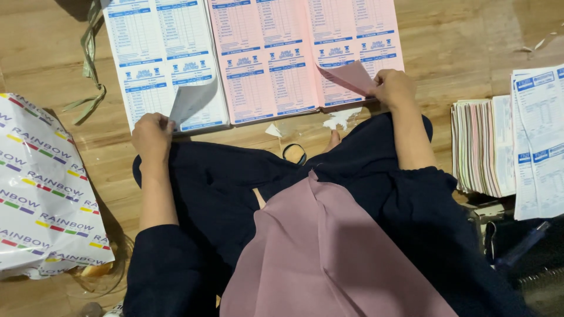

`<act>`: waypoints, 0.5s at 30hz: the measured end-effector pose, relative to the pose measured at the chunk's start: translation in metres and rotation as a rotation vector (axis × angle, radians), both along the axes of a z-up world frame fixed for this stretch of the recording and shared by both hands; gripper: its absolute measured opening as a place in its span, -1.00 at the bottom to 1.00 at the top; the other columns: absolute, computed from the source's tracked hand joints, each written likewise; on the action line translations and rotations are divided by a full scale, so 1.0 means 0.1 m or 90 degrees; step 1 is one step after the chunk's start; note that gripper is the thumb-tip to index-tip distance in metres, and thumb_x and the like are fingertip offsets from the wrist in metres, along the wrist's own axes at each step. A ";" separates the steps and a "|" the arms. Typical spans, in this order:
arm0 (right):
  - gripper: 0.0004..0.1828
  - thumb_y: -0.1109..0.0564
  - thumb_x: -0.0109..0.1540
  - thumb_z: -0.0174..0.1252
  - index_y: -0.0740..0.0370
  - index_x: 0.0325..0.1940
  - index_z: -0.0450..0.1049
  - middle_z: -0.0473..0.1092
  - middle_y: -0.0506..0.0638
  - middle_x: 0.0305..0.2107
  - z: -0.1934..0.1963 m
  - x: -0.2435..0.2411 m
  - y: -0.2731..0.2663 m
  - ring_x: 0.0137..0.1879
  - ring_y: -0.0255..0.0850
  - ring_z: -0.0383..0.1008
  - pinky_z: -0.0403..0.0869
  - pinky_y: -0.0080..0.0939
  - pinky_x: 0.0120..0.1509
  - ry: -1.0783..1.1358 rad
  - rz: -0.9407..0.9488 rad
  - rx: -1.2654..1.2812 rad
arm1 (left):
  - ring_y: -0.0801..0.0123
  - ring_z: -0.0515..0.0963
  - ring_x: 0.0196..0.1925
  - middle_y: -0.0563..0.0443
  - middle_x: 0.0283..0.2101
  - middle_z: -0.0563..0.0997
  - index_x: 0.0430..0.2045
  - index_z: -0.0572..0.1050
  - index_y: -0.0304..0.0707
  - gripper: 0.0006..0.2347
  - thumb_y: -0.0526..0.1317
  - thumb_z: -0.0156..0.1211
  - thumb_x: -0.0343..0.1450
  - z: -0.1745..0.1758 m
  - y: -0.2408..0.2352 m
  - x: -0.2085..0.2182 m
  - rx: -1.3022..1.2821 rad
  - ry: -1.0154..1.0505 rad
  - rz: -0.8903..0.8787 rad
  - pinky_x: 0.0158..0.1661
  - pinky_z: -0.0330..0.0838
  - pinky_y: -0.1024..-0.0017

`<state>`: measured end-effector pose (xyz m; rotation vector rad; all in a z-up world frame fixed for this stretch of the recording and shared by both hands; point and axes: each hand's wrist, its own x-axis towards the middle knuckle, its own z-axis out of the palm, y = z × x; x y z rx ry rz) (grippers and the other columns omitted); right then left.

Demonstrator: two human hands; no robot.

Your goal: Inspecting and sorting printed multi-part forms by flipping through pages

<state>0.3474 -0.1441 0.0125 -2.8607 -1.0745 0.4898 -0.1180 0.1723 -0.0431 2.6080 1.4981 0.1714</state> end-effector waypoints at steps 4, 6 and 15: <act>-0.76 0.03 0.02 0.27 0.13 -0.33 0.44 0.43 0.13 -0.47 0.10 -0.05 0.02 -0.19 0.13 0.43 0.38 0.05 -0.15 0.041 -0.037 0.100 | 0.11 0.53 -0.40 0.06 -0.53 0.47 -0.57 0.48 -0.12 -0.80 -0.13 0.39 0.16 0.08 0.03 0.01 -0.035 -0.097 0.011 -0.37 0.41 0.24; -0.77 0.04 0.03 0.27 0.12 -0.32 0.42 0.41 0.10 -0.49 -0.03 0.02 -0.01 -0.21 0.11 0.44 0.38 0.03 -0.15 0.029 -0.036 0.133 | 0.07 0.53 -0.33 0.01 -0.47 0.49 -0.54 0.44 -0.16 -0.82 -0.18 0.36 0.19 0.28 -0.02 0.10 -0.044 -0.184 -0.023 -0.32 0.39 0.21; -0.79 0.05 0.08 0.03 0.15 -0.27 0.37 0.33 0.07 -0.46 -0.07 0.04 0.03 -0.32 0.09 0.32 0.25 0.04 -0.35 -0.026 0.052 0.236 | 0.08 0.51 -0.04 -0.20 -0.06 0.49 -0.05 0.38 -0.25 -0.62 -0.59 -0.03 0.29 0.74 -0.37 0.90 0.121 -0.419 -0.262 -0.08 0.45 0.31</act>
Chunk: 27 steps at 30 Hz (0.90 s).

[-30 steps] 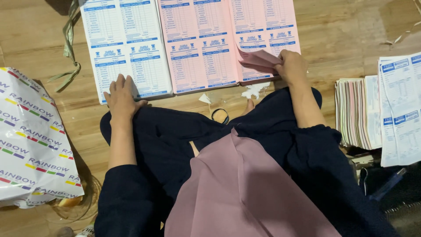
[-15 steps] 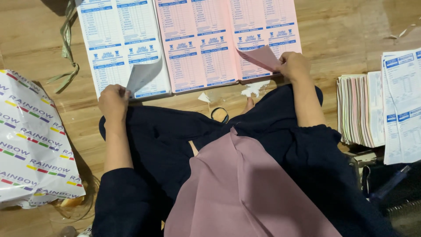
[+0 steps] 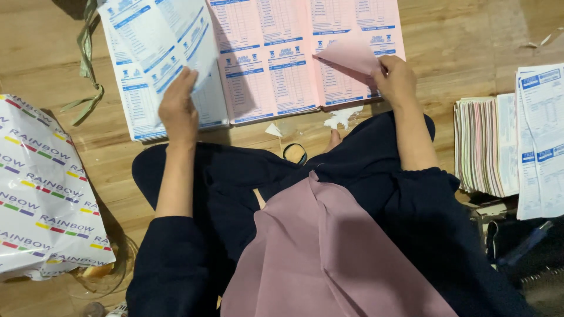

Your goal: Inspecting and sorting printed multi-part forms by flipping through pages

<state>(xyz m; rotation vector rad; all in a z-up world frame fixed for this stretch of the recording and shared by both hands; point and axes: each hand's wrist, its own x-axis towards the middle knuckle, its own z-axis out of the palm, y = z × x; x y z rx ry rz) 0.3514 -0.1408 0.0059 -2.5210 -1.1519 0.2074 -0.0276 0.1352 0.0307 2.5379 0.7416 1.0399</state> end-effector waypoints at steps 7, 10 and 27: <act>-0.67 0.26 0.05 -0.12 0.13 -0.14 0.40 0.42 0.08 -0.44 0.28 -0.20 0.13 -0.39 0.07 0.39 0.26 -0.04 -0.47 -0.143 0.065 0.184 | 0.07 0.50 -0.04 -0.10 0.00 0.46 -0.02 0.37 -0.19 -0.51 -0.59 0.22 0.18 -0.33 -0.46 0.69 0.179 0.107 -0.129 -0.08 0.50 0.29; -0.77 0.10 0.23 0.02 0.14 -0.10 0.51 0.48 -0.04 -0.43 0.57 -0.43 0.30 -0.43 -0.25 0.45 0.21 -0.32 -0.62 -0.232 0.132 0.279 | 0.09 0.47 -0.05 -0.14 -0.03 0.45 -0.06 0.34 -0.23 -0.57 -0.49 0.23 0.20 -0.41 -0.62 0.85 0.193 0.175 -0.187 -0.10 0.48 0.29; -0.80 0.12 0.23 -0.08 -0.06 -0.15 0.43 0.40 -0.06 -0.23 -0.03 -1.47 1.32 -0.19 -0.21 0.44 0.41 -0.35 -0.26 -0.439 0.404 0.354 | 0.11 0.43 -0.12 -0.10 -0.22 0.46 -0.25 0.41 -0.16 -0.69 -0.03 0.12 0.23 -0.86 -1.03 0.91 0.137 0.230 -0.183 -0.17 0.32 0.18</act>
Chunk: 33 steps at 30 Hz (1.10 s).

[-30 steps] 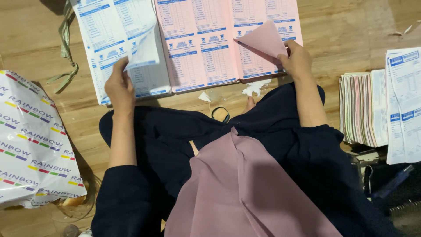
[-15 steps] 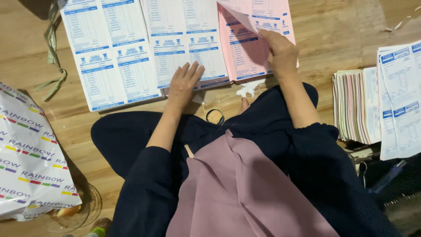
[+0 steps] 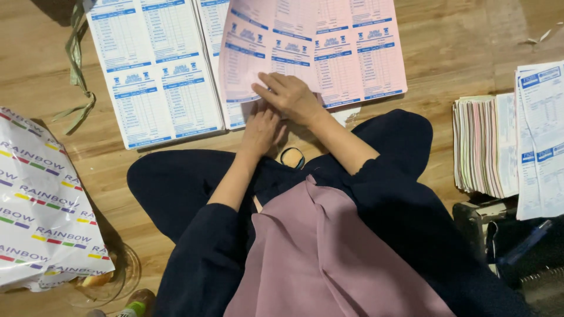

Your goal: Inspecting and sorting printed multi-part forms by flipping through pages

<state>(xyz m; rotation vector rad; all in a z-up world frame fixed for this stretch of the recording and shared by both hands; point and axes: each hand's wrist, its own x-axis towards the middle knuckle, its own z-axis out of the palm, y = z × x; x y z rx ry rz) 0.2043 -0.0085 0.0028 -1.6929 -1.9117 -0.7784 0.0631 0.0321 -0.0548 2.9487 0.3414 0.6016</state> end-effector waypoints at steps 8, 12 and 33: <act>-0.80 0.14 0.22 -0.09 -0.03 -0.11 0.38 0.37 -0.03 -0.19 -0.46 -0.16 -0.09 -0.11 -0.16 0.40 0.40 -0.28 -0.22 -0.062 0.078 -0.105 | 0.13 0.52 -0.21 -0.11 -0.33 0.54 -0.35 0.51 -0.22 -0.81 -0.16 0.07 0.28 0.18 -0.06 -0.69 -0.223 0.062 -0.106 -0.23 0.40 0.34; -0.74 0.15 0.21 -0.11 0.00 -0.02 0.34 0.36 0.00 -0.17 -0.40 -0.17 -0.16 -0.08 -0.15 0.40 0.42 -0.28 -0.22 -0.055 0.061 -0.175 | 0.25 0.51 -0.18 0.05 -0.32 0.54 -0.39 0.53 -0.05 -0.84 -0.10 0.09 0.27 0.08 0.15 -0.77 -0.140 0.038 -0.034 -0.18 0.36 0.37; -0.03 -0.20 -0.20 0.35 0.16 0.20 0.18 0.12 0.18 0.13 -0.25 0.20 -0.45 0.32 0.07 -0.06 -0.11 0.18 0.34 0.137 -0.244 -0.598 | -0.06 0.08 0.26 -0.19 0.14 0.29 -0.28 0.43 -0.20 -0.51 -0.08 0.45 -0.02 0.24 0.57 -0.66 -0.008 0.124 0.202 0.15 -0.44 -0.27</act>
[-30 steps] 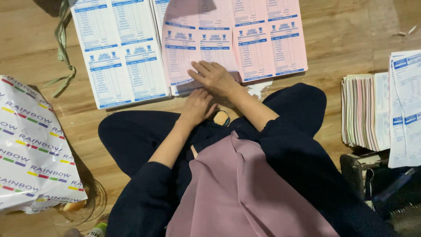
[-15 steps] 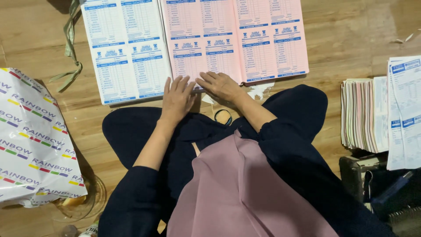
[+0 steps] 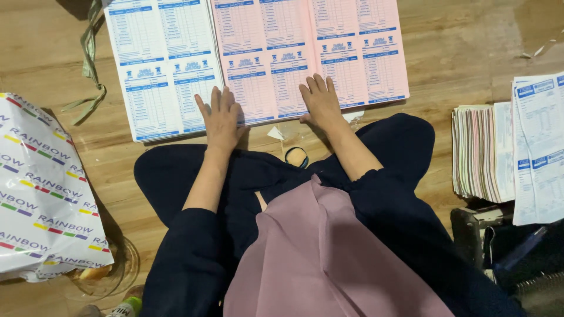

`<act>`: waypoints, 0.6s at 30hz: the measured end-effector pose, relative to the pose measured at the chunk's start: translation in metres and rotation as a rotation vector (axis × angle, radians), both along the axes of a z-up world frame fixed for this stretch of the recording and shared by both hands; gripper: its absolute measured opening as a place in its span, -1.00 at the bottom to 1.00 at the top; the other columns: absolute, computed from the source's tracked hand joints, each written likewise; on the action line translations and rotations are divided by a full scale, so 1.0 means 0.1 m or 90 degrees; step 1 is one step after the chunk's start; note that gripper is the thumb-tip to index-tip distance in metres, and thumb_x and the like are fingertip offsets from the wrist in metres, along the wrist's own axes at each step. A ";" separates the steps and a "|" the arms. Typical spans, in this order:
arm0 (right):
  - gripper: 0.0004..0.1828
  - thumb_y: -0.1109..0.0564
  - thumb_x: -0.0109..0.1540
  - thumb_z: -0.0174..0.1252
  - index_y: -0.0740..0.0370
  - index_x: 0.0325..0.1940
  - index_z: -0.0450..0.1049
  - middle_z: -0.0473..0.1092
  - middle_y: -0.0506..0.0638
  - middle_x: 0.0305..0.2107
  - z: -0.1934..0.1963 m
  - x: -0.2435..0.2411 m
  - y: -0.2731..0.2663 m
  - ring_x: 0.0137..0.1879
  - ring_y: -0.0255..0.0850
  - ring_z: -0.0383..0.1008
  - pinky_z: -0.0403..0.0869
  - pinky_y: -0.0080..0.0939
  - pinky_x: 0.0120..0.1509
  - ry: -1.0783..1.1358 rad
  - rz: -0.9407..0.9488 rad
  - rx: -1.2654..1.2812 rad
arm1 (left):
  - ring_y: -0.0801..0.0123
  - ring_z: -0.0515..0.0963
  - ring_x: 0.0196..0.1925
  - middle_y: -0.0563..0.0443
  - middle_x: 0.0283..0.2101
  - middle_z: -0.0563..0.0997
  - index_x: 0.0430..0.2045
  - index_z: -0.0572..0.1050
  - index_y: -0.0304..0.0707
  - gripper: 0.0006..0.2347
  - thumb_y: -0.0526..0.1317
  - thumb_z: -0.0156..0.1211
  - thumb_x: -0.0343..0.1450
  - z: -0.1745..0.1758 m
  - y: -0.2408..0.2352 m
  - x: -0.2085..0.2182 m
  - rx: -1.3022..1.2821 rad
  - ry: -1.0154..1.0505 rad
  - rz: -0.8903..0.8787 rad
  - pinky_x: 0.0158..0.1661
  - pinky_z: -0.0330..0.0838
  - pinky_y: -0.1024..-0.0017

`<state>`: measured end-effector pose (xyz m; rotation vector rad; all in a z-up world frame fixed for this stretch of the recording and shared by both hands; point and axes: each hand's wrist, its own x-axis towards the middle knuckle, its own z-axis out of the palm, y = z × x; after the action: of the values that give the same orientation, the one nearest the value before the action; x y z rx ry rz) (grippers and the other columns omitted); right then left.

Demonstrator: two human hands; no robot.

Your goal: Inspecting and sorting printed multi-part forms by flipping through pages

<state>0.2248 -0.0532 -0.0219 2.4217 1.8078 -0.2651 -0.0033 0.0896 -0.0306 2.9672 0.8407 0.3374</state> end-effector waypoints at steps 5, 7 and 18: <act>-0.02 -0.19 -0.19 0.35 0.14 0.22 0.14 0.11 0.16 0.14 0.01 0.00 0.01 0.33 0.05 -0.08 -0.11 0.17 0.35 0.007 -0.025 -0.036 | -0.04 0.10 0.25 -0.16 0.13 0.32 -0.30 0.44 -0.16 -0.51 -0.06 0.45 -0.04 -0.01 0.00 0.01 -0.001 -0.018 0.000 0.14 -0.43 -0.29; 0.04 -0.21 -0.22 0.35 0.14 0.24 0.12 0.10 0.18 0.15 0.03 0.00 0.02 0.33 0.07 -0.07 -0.10 0.19 0.34 0.016 -0.020 -0.022 | -0.04 0.11 0.25 -0.17 0.13 0.32 -0.29 0.44 -0.17 -0.50 -0.05 0.45 -0.04 0.03 0.00 0.02 -0.013 -0.024 0.009 0.15 -0.43 -0.27; -0.02 -0.05 -0.17 0.36 0.37 0.21 0.14 0.11 0.31 0.12 0.30 0.80 -0.61 0.26 0.16 0.01 -0.01 0.26 0.25 -0.112 -0.055 -0.022 | -0.13 -0.09 0.31 -0.30 0.28 0.02 0.22 0.02 -0.20 0.00 -0.03 0.43 -0.14 0.68 0.54 -0.53 -0.158 0.159 0.133 0.16 -0.40 -0.27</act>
<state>0.3045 -0.1137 0.0079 2.4177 1.6150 -0.0862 -0.0558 0.1440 0.0373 2.7301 1.1282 -0.1284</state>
